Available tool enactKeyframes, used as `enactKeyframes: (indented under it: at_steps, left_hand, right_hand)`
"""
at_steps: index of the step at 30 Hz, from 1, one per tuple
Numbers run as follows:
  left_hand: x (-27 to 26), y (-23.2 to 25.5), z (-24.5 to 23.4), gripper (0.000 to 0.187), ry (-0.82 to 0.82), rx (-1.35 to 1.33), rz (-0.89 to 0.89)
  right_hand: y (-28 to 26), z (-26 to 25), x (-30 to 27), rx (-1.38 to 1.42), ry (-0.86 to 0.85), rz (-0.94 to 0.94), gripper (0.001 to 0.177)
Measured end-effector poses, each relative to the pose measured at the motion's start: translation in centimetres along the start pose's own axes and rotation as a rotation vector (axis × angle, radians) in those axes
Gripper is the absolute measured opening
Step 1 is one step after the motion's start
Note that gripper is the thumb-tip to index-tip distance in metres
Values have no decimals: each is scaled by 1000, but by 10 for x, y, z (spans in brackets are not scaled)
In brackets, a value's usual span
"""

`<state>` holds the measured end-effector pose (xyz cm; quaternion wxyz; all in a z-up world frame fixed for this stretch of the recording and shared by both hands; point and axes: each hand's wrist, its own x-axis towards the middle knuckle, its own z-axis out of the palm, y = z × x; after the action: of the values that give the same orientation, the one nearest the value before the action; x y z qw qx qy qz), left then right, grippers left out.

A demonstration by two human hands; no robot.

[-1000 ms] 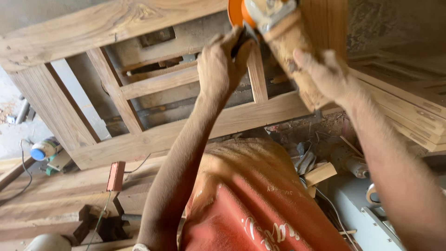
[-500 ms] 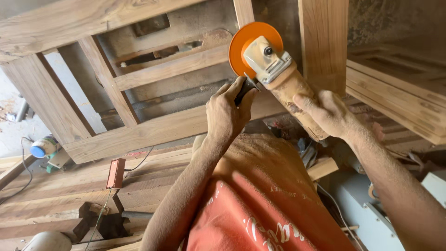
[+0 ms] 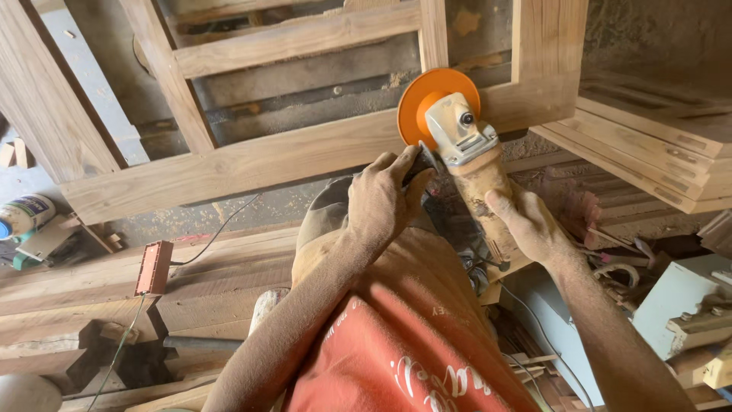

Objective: The person sands the surface and edges of a wooden window or door frame using a handheld power sander, moving the tool across different sections and checking the finish by hand.

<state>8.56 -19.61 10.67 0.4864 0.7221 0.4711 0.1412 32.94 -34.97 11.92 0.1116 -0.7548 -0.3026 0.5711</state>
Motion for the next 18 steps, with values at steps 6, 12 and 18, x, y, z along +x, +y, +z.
enactKeyframes:
  at_steps: [6,12,18]
  left_hand:
    - [-40,-29,-30,46,107,0,-28]
    - [-89,-71,-81,39,302,63,11]
    - [-98,-81,-102,38,319,68,-104]
  right_hand:
    - [-26,50,5,-22,-63,-129,61]
    - [-76,111,18,-180,-181,-183,63]
    - [-97,136,24,-205,-99,-232,68]
